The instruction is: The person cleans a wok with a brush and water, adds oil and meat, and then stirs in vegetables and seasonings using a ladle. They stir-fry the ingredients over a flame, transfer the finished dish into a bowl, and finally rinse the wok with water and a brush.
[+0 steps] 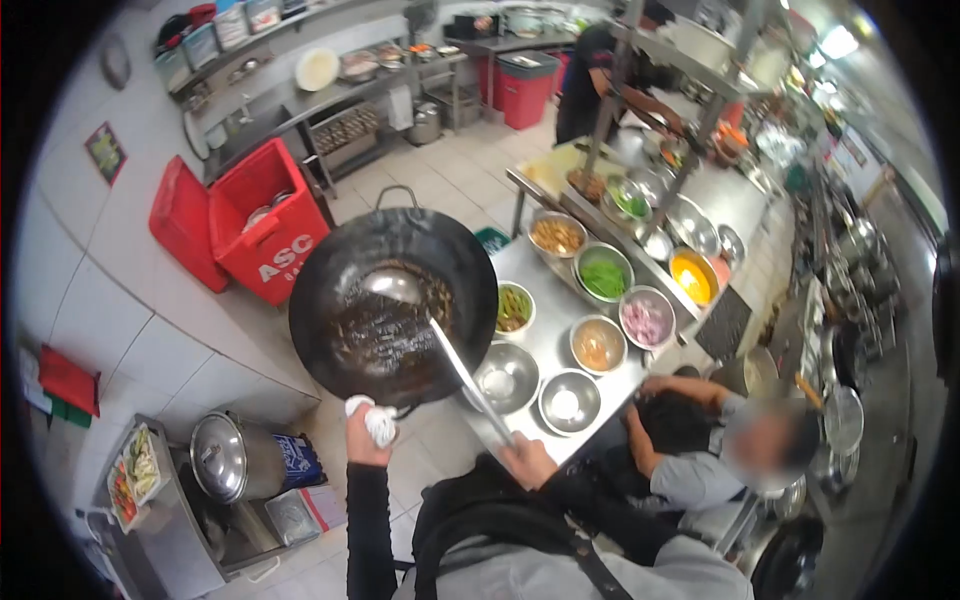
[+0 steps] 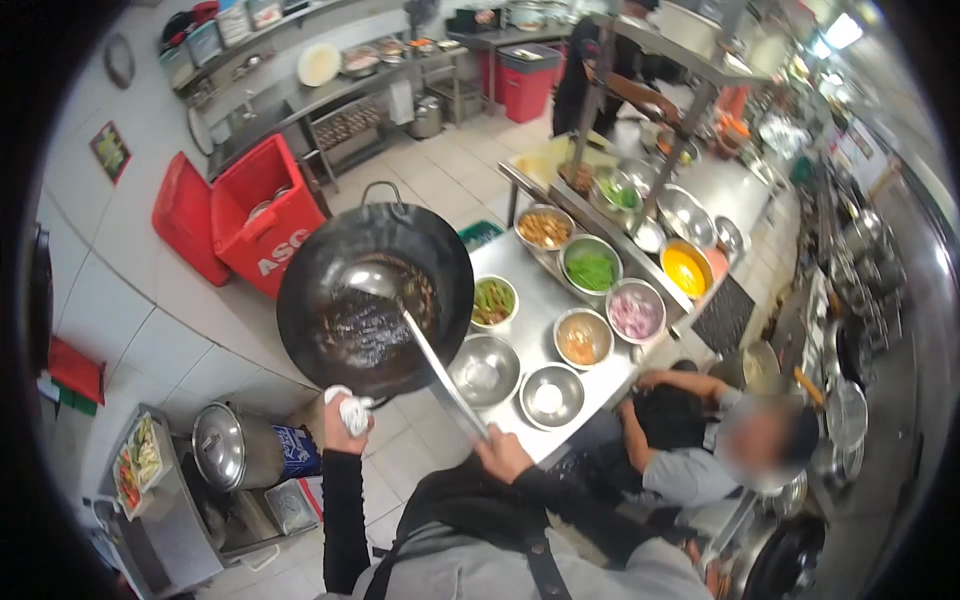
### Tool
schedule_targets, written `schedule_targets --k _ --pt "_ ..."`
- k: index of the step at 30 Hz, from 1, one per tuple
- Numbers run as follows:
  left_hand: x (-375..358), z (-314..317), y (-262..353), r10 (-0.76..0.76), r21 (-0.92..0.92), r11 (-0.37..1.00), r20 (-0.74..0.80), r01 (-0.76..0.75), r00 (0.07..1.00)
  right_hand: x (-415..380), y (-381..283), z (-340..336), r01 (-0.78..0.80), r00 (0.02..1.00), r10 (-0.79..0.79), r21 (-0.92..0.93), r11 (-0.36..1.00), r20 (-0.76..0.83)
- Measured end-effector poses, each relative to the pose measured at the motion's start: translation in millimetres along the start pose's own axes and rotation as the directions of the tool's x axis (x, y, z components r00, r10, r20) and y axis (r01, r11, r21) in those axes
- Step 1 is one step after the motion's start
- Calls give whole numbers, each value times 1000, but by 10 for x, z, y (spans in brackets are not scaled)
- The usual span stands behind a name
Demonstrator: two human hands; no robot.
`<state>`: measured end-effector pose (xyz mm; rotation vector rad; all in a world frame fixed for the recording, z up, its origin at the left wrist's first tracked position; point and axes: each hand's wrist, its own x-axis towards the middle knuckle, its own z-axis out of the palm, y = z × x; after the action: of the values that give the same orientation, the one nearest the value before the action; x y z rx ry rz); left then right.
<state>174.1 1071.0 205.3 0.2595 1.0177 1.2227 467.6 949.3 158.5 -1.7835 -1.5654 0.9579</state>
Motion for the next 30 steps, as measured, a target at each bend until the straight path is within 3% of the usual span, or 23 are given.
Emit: schedule_targets --k 1,3,4,7,8,9,11,13,14,17,19,20,23,24,25,27,30 --pt "-153 -60 59 -19 -2 1000 -43 19 999 -81 -228 28 -2 1000 0 65 998 20" --pt "-496 -285 115 98 132 987 -51 -91 994 -151 -337 208 120 991 -126 128 984 44" --pt "-668 -383 160 -23 -21 1000 -147 20 989 -176 -415 270 233 972 -236 75 970 25" --pt "-1211 -625 155 -12 -46 999 -321 -2 947 -222 -683 344 115 944 -175 218 969 280" --pt "-1389 -846 89 66 -34 996 -275 -78 959 -195 -599 450 217 914 -267 186 958 306" --pt "-1569 -1058 13 143 -30 988 -226 -154 964 -195 -578 523 175 892 -273 283 943 360" --pt "-1867 -1308 -183 276 110 961 -406 -253 871 -168 -891 482 235 834 -326 249 940 444" --pt "-2259 -1392 -138 172 -44 967 -618 -252 767 -60 -761 618 264 767 -325 190 946 554" --pt "-2426 -1355 -116 123 -78 963 -722 -257 681 9 -779 658 321 762 -386 214 922 520" --pt "-3015 -1774 -352 55 -254 868 -806 -427 590 -16 -1349 906 488 603 -516 231 842 608" --pt "-3374 -2056 -653 51 -284 787 -855 -548 516 19 -1477 1176 613 448 -560 217 760 696" --pt "-3560 -2200 -796 49 -288 748 -874 -598 483 -264 -1898 1272 191 509 -207 125 974 836" --pt "-3999 -2544 -965 -22 -263 659 -943 -705 331 -385 -2528 1963 446 266 -188 52 893 946" --pt "-4239 -2647 -1053 7 -247 586 -951 -771 310 -457 -2531 2286 434 196 -202 99 895 960" --pt "-4410 -2736 -1143 -20 -226 544 -966 -808 257 -752 -2781 2482 614 66 -318 212 760 946" --pt "-4714 -2881 -1331 -86 -165 451 -986 -877 142 -931 -2696 3159 555 -172 -319 359 750 932" --pt "-5170 -2989 -1512 -234 -63 348 -972 -935 -21 -1856 -3028 3664 456 -347 -121 280 845 930"
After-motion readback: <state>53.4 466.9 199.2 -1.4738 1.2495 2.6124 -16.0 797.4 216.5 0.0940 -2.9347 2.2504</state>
